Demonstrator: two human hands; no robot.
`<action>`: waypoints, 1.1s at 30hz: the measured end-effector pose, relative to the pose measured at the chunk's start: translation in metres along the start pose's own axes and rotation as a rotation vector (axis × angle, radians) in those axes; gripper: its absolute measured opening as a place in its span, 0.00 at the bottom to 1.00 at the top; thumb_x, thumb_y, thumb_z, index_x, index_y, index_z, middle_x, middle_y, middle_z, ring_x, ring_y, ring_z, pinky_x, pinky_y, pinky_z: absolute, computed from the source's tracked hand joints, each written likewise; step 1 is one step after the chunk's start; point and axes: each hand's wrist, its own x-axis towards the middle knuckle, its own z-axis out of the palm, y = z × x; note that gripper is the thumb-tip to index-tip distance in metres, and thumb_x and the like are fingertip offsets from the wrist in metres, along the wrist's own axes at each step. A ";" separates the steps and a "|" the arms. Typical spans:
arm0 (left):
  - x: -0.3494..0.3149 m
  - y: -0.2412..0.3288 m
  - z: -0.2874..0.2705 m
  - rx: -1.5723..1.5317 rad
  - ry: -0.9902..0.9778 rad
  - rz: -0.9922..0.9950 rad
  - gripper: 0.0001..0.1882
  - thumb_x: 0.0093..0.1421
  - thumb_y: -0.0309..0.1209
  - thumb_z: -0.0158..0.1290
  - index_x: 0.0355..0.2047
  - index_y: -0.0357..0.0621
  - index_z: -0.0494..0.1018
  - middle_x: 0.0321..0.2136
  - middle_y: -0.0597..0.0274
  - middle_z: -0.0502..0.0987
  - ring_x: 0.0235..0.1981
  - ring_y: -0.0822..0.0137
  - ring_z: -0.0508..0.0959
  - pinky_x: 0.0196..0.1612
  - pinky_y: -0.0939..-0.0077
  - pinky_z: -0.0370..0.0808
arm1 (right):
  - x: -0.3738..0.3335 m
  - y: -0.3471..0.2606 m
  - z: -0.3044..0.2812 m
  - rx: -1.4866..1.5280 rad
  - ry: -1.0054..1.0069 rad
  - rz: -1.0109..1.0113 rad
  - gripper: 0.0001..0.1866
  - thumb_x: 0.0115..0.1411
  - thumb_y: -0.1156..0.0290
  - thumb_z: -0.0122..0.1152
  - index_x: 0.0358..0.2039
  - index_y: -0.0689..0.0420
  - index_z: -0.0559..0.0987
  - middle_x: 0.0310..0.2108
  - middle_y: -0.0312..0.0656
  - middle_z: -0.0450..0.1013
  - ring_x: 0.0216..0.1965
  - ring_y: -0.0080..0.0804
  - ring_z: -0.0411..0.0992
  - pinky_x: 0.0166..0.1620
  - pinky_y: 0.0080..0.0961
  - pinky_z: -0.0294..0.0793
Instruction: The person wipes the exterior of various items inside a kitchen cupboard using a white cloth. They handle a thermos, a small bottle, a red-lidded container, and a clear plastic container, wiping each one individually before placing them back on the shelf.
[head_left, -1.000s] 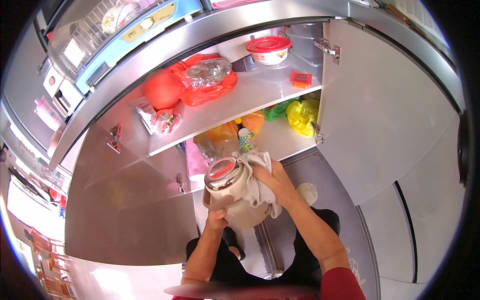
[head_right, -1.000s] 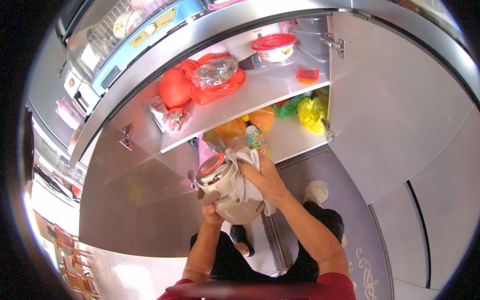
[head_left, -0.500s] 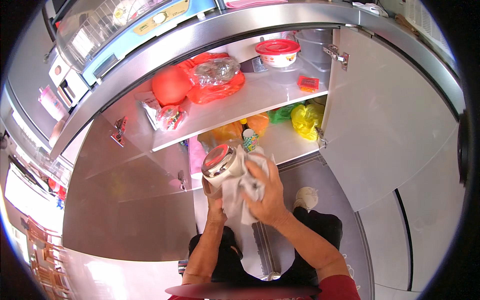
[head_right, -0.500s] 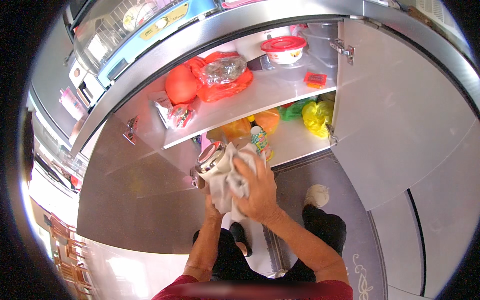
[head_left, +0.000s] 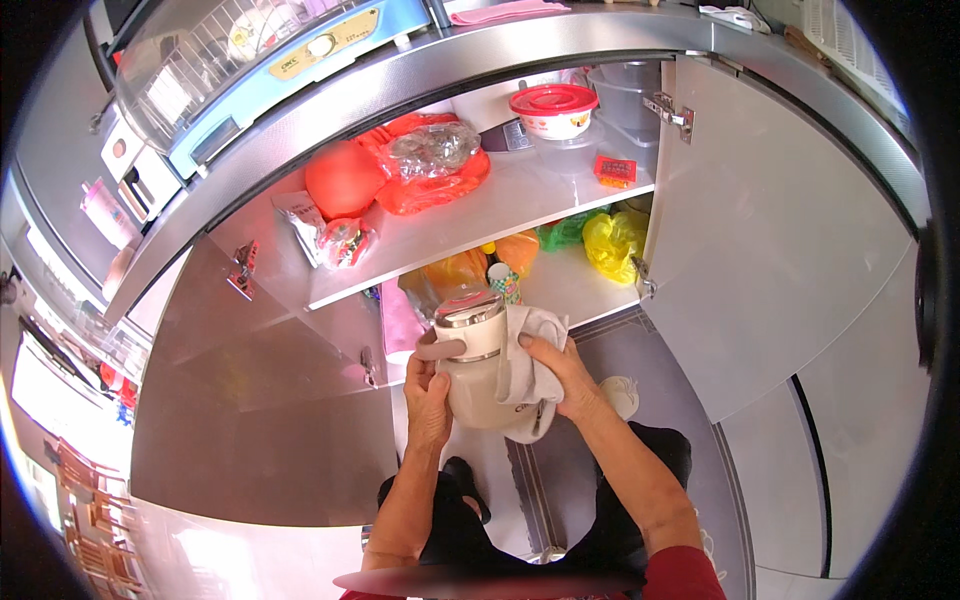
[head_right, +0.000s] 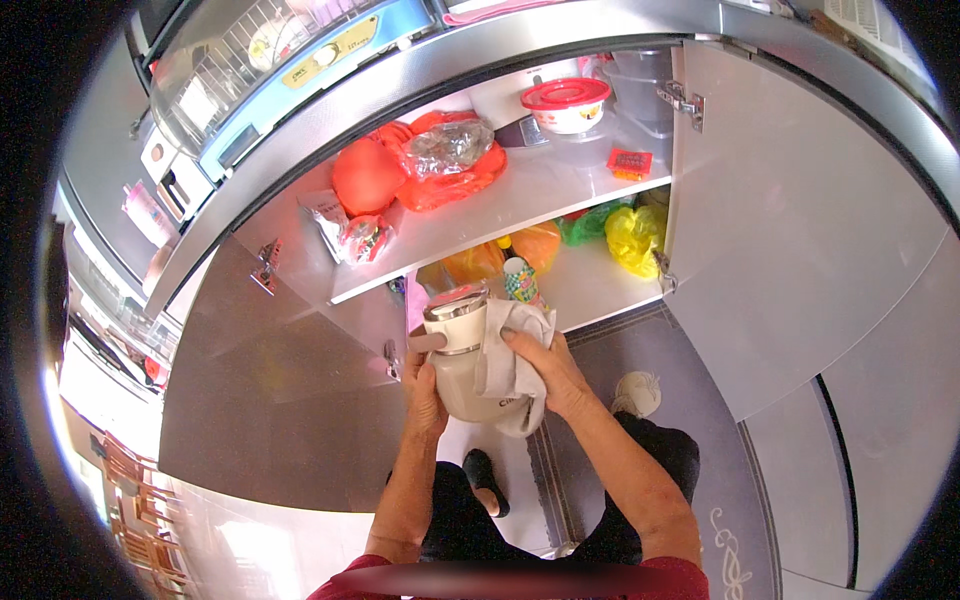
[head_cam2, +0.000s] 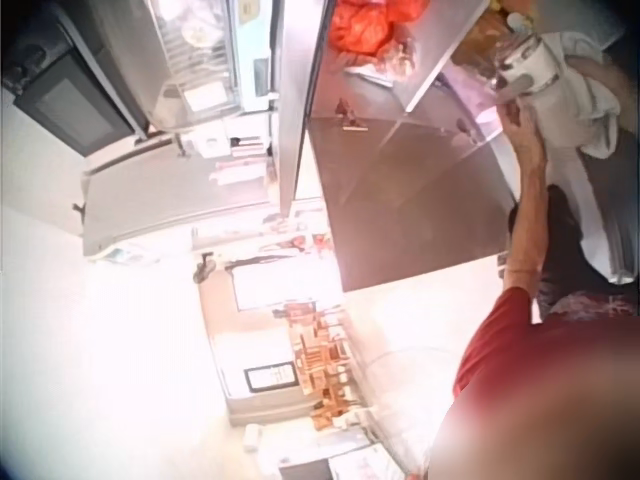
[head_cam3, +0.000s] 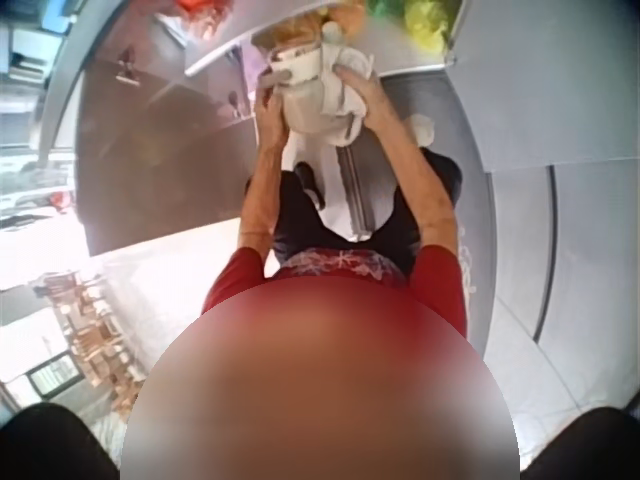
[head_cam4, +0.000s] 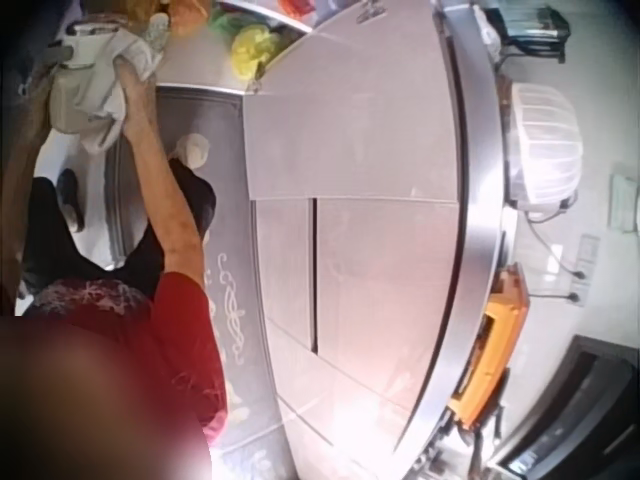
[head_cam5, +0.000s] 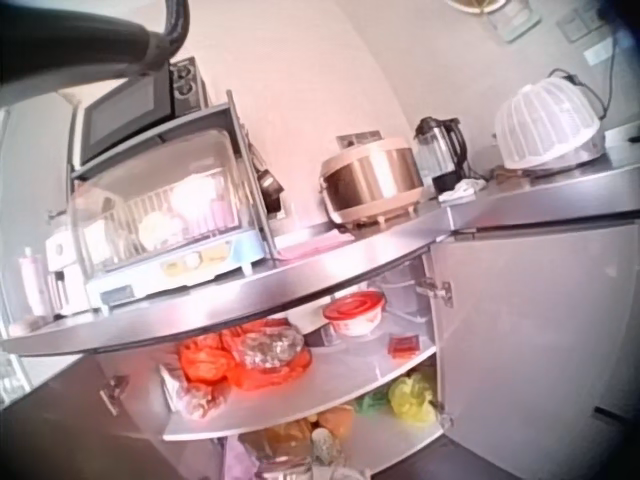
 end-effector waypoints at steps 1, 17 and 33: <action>-0.001 0.001 0.002 -0.045 -0.005 0.016 0.41 0.51 0.38 0.53 0.62 0.38 0.49 0.56 0.55 0.61 0.56 0.61 0.65 0.57 0.66 0.64 | 0.000 0.001 0.001 -0.044 0.020 -0.040 0.25 0.52 0.65 0.63 0.49 0.61 0.70 0.39 0.40 0.73 0.39 0.26 0.72 0.42 0.25 0.73; -0.020 0.001 -0.022 -0.040 -0.299 0.078 0.69 0.21 0.46 0.76 0.61 0.36 0.48 0.56 0.57 0.62 0.56 0.64 0.64 0.60 0.68 0.59 | -0.018 -0.023 0.045 -0.526 -0.136 -0.347 0.28 0.53 0.60 0.59 0.53 0.60 0.69 0.47 0.45 0.68 0.48 0.35 0.67 0.51 0.29 0.64; -0.026 0.005 0.008 -0.041 -0.176 0.085 0.55 0.30 0.37 0.69 0.59 0.36 0.54 0.54 0.59 0.64 0.55 0.65 0.65 0.59 0.70 0.59 | -0.016 -0.023 0.038 -0.713 -0.039 -0.413 0.18 0.57 0.63 0.55 0.41 0.66 0.73 0.31 0.42 0.73 0.34 0.30 0.72 0.40 0.24 0.69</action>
